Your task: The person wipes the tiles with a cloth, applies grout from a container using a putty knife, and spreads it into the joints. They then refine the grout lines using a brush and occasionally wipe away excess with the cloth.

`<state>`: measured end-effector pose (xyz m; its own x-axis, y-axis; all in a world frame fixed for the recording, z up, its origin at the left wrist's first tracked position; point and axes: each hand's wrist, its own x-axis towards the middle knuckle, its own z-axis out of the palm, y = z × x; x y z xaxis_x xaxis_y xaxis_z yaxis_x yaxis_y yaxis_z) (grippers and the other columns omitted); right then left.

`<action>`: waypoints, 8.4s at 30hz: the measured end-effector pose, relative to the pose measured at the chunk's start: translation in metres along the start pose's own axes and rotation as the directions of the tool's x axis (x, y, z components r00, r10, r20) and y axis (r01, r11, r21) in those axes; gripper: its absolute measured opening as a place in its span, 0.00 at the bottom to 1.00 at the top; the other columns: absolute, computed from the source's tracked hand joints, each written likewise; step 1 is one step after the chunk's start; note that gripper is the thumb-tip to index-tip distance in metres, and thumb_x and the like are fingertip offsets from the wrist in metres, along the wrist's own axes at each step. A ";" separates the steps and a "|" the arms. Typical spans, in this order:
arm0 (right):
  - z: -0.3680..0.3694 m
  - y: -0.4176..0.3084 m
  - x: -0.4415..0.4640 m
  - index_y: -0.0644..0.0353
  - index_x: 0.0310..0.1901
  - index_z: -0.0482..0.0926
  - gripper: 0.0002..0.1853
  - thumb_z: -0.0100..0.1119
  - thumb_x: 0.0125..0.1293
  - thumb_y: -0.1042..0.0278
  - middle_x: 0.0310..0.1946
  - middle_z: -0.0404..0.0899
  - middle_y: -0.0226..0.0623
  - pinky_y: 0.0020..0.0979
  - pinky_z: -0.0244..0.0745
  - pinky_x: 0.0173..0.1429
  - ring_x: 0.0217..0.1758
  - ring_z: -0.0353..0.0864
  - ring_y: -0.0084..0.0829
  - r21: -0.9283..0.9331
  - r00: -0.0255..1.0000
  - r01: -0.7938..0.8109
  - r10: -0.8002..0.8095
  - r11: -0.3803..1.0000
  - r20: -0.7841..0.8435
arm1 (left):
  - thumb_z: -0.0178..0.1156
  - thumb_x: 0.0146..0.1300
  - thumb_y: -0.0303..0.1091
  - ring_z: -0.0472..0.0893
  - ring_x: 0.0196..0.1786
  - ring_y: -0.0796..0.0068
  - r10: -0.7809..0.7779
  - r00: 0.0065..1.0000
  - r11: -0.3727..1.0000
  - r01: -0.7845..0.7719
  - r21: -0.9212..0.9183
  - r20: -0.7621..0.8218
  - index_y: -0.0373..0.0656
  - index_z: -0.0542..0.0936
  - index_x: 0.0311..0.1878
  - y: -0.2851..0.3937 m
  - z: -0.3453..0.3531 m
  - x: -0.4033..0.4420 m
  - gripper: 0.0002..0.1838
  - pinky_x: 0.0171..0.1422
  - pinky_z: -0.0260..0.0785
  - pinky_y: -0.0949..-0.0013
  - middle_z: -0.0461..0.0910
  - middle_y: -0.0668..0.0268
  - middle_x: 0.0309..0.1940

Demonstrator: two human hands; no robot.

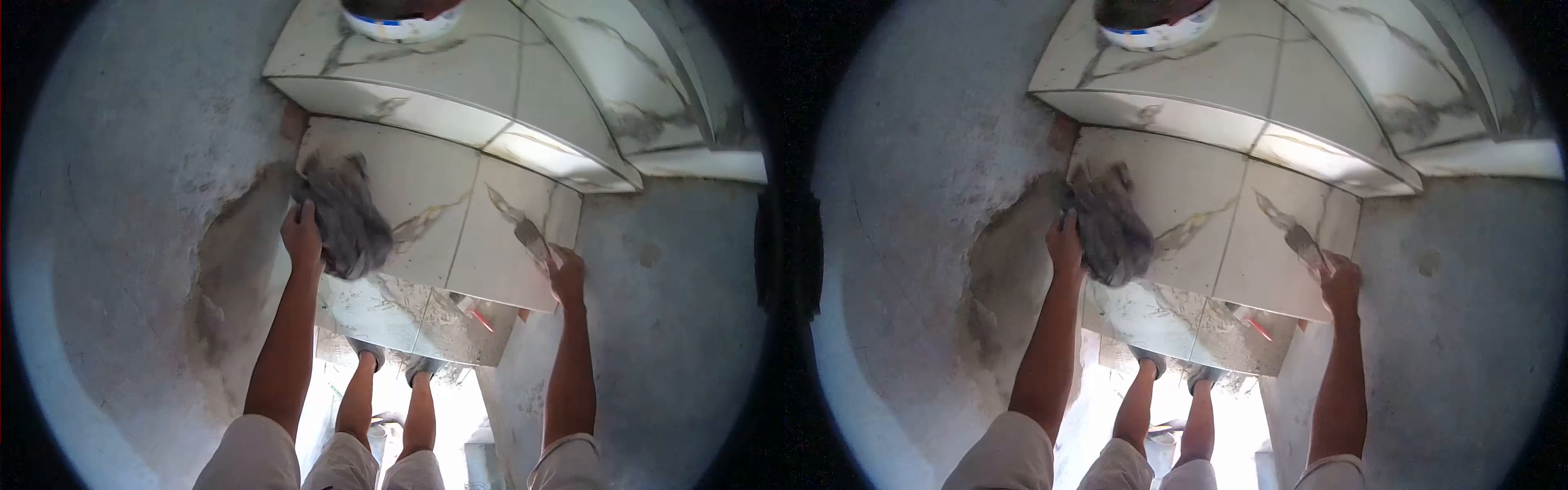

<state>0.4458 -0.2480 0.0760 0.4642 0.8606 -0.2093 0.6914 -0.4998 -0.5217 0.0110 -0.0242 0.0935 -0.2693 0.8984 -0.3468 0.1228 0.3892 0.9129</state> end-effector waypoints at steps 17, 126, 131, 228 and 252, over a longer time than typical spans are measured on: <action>-0.060 -0.224 0.221 0.58 0.65 0.67 0.33 0.58 0.64 0.45 0.61 0.64 0.49 0.49 0.59 0.66 0.63 0.65 0.48 -0.351 0.625 0.711 -0.776 0.610 -0.081 | 0.52 0.63 0.39 0.76 0.53 0.40 0.219 0.902 0.914 -0.056 0.401 -0.372 0.26 0.72 0.51 0.034 0.141 0.142 0.23 0.57 0.70 0.49 0.72 0.38 0.53; -0.064 -0.236 0.230 0.57 0.64 0.69 0.39 0.59 0.59 0.36 0.58 0.68 0.46 0.49 0.58 0.66 0.63 0.65 0.46 -0.385 0.724 0.633 -0.690 0.672 -0.014 | 0.55 0.59 0.37 0.75 0.56 0.44 -0.080 0.926 0.705 -0.210 0.677 0.370 0.37 0.75 0.57 0.006 0.156 0.080 0.23 0.63 0.66 0.53 0.76 0.43 0.53; -0.066 -0.234 0.229 0.56 0.64 0.69 0.38 0.59 0.59 0.37 0.58 0.68 0.47 0.49 0.58 0.66 0.62 0.65 0.46 -0.405 0.740 0.616 -0.672 0.675 0.005 | 0.52 0.59 0.31 0.73 0.59 0.45 0.263 0.954 0.839 -0.153 0.522 -0.144 0.31 0.73 0.59 0.002 0.146 0.082 0.24 0.66 0.63 0.54 0.74 0.40 0.55; -0.061 -0.226 0.229 0.50 0.59 0.74 0.34 0.62 0.56 0.38 0.56 0.69 0.38 0.46 0.62 0.63 0.59 0.67 0.44 -0.421 0.701 0.615 -0.707 0.667 -0.096 | 0.48 0.60 0.27 0.77 0.51 0.62 -0.470 0.868 0.741 0.485 -0.465 0.157 0.26 0.74 0.56 0.047 0.303 -0.075 0.22 0.59 0.66 0.64 0.79 0.52 0.50; -0.060 -0.222 0.235 0.56 0.60 0.72 0.33 0.65 0.57 0.46 0.53 0.70 0.45 0.46 0.63 0.62 0.56 0.69 0.46 -0.407 0.607 0.710 -0.792 0.575 -0.061 | 0.48 0.55 0.23 0.75 0.40 0.61 -0.544 0.838 0.740 0.504 -0.445 0.045 0.27 0.75 0.37 0.033 0.340 -0.083 0.11 0.51 0.66 0.62 0.76 0.50 0.34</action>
<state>0.4342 0.0598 0.1920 -0.2324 0.9126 0.3365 0.9524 0.2836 -0.1115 0.3620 -0.0167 0.0791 -0.2494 0.5501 -0.7970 -0.4705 0.6505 0.5962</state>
